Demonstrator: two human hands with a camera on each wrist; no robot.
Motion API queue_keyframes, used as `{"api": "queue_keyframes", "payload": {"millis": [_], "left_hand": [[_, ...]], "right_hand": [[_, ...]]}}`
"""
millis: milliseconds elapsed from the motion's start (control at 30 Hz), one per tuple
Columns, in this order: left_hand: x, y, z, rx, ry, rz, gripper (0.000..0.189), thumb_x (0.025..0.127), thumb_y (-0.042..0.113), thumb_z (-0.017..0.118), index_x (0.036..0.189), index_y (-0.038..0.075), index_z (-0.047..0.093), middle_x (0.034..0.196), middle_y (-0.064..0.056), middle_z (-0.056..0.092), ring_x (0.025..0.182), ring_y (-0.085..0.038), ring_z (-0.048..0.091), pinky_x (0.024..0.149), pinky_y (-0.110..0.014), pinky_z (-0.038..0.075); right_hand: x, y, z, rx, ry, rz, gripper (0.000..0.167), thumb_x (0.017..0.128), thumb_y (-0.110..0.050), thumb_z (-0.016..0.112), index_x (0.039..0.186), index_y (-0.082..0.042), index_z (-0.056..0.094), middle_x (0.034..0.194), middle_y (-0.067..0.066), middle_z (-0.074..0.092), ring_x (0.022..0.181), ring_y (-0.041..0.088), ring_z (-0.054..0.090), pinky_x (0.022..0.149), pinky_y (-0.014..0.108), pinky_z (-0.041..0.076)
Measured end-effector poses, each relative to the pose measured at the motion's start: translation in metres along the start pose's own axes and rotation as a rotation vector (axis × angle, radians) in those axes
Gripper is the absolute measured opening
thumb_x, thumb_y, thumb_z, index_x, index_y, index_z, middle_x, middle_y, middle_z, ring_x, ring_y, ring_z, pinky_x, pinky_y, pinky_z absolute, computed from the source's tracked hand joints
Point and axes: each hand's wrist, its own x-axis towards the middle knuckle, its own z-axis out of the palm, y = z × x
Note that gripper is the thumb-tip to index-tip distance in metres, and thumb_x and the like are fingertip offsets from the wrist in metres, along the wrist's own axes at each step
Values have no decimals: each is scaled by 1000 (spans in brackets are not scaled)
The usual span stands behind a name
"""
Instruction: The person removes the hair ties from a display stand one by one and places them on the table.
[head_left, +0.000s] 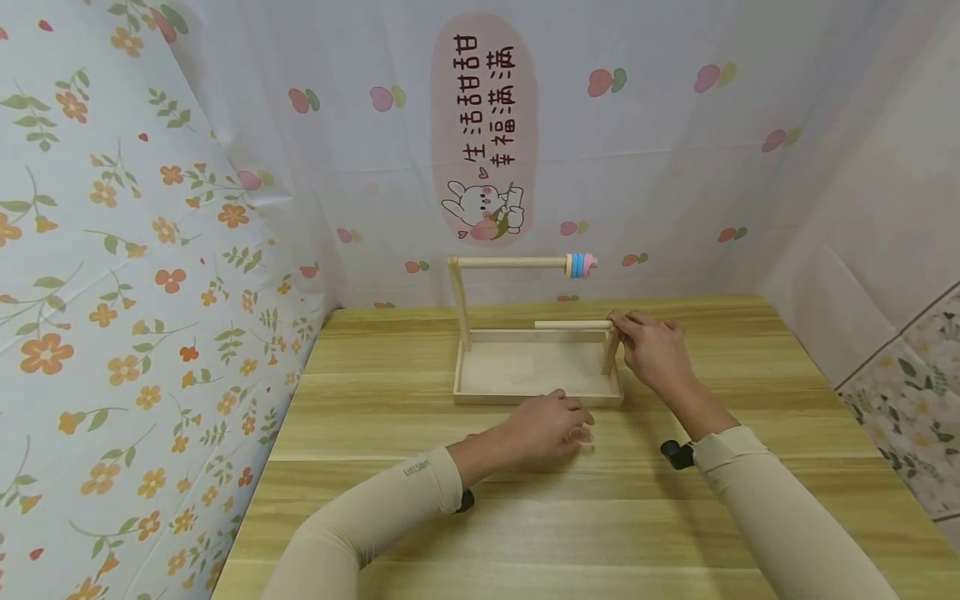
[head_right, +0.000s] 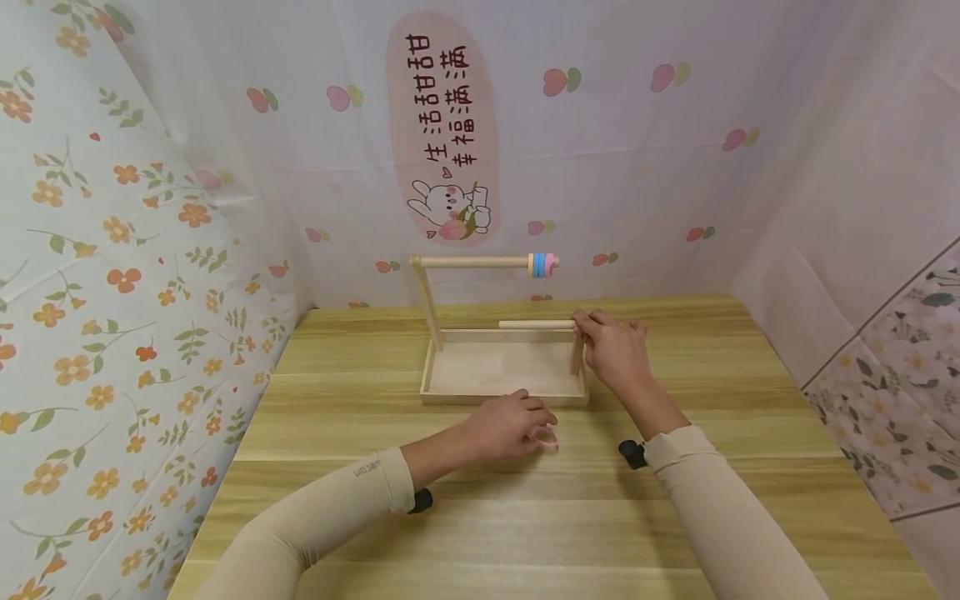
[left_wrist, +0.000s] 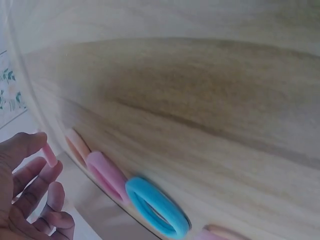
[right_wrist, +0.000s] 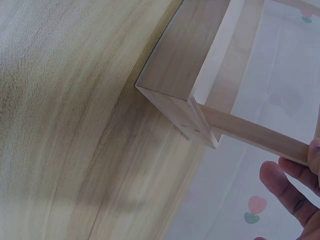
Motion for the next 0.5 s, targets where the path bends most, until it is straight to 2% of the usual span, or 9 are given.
{"api": "queue_keyframes", "payload": {"millis": [200, 500], "left_hand": [[3, 3, 7, 7, -1, 13, 39, 107, 45, 74, 141, 26, 75, 140, 10, 75, 133, -13, 67, 112, -23, 54], [4, 6, 11, 65, 4, 18, 42, 102, 39, 82, 141, 26, 74, 138, 10, 76, 128, -12, 69, 113, -24, 54]], "right_hand": [[1, 0, 1, -2, -3, 4, 24, 111, -14, 67, 132, -14, 77, 115, 10, 80, 91, 41, 78, 102, 83, 50], [0, 1, 4, 0, 40, -18, 21, 109, -14, 69, 128, -14, 79, 110, 11, 79, 84, 40, 76, 99, 83, 52]]}}
